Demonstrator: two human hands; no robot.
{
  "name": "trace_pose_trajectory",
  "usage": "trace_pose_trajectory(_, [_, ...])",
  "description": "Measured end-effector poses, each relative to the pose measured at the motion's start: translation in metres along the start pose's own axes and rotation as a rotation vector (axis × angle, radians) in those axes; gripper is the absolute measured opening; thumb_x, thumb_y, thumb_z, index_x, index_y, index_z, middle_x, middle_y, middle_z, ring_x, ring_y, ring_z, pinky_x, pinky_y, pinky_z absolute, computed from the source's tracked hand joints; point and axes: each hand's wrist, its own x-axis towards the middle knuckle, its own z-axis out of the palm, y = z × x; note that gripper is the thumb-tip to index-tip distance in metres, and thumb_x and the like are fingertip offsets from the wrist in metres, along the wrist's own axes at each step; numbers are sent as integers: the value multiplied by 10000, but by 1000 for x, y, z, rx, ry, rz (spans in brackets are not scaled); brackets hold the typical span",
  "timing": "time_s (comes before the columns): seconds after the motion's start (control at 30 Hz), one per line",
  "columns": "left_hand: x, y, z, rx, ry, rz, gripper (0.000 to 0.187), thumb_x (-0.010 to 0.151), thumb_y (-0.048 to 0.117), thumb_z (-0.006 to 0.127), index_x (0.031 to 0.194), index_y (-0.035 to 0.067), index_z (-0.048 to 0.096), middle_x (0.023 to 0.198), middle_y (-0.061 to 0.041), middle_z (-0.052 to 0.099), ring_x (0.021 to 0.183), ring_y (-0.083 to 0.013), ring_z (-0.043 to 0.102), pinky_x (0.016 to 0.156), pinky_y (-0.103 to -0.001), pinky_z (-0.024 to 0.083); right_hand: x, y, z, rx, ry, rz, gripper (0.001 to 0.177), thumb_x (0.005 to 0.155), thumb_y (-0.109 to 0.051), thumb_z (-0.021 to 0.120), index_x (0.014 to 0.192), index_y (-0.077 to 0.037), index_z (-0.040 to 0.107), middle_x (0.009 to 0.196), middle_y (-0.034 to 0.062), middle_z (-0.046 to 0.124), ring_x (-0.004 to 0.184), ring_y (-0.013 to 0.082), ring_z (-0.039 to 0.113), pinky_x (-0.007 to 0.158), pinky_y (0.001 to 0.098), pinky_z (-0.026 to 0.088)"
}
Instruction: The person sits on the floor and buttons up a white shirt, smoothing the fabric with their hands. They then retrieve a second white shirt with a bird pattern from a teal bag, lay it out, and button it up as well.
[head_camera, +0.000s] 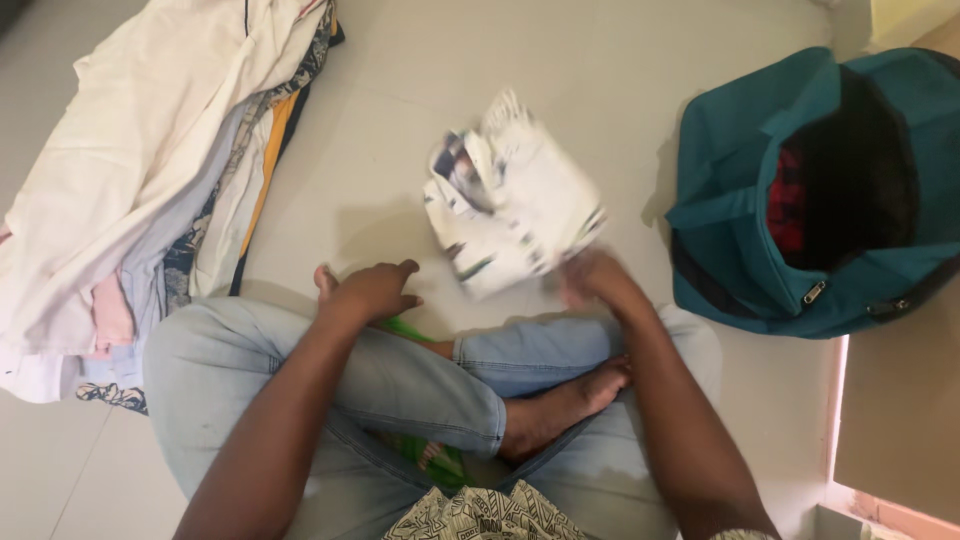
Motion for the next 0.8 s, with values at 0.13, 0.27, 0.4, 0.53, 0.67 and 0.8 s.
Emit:
trace_pose_trajectory(0.13, [29, -5, 22, -21, 93, 155, 675, 909, 448, 666, 1493, 187, 454, 1409, -156, 587, 1305, -360, 569, 1085, -501, 435, 9, 9, -9, -761, 120, -168, 389, 928, -449, 704, 991, -70, 766, 989, 176, 726, 894, 368, 682, 794, 512, 531])
trace_pose_trajectory(0.27, [69, 6, 47, -130, 313, 302, 677, 869, 416, 718, 1433, 135, 471, 1389, -201, 537, 1268, -412, 534, 1011, -513, 464, 46, -17, -11, -606, 426, -301, 520, 869, -394, 752, 1229, -37, 638, 1154, 228, 691, 1049, 435, 655, 869, 515, 529])
trace_pose_trajectory(0.4, [118, 31, 67, -452, 538, 309, 876, 857, 395, 768, 1512, 23, 320, 1373, -294, 446, 1190, -476, 524, 996, -525, 457, 69, -14, 18, -665, 385, -304, 820, 674, -425, 888, 1270, -10, 508, 1310, 264, 601, 1133, 482, 614, 805, 518, 521])
trace_pose_trajectory(0.53, [145, 23, 75, -532, 645, 184, 661, 780, 250, 767, 1350, 55, 496, 1309, -238, 560, 1192, -452, 575, 992, -519, 489, 42, -33, 23, -771, -51, -2, 836, 725, -491, 856, 1301, 1, 503, 1169, 216, 711, 1058, 378, 705, 899, 467, 556])
trace_pose_trajectory(0.67, [139, 15, 65, -398, 575, 45, 346, 801, 144, 732, 1134, 120, 641, 1196, -156, 685, 1191, -397, 605, 992, -500, 495, 31, -38, 5, -636, 115, 58, 658, 817, -588, 778, 1198, -69, 640, 1160, 172, 758, 1082, 338, 718, 917, 462, 553])
trace_pose_trajectory(0.8, [125, 29, 49, -411, 810, 125, 390, 754, 181, 833, 1063, 75, 619, 1073, -220, 676, 1054, -427, 602, 900, -493, 483, 68, -20, 9, -430, 455, -283, 657, 814, -487, 832, 1251, -49, 612, 1190, 189, 712, 1067, 346, 697, 874, 451, 546])
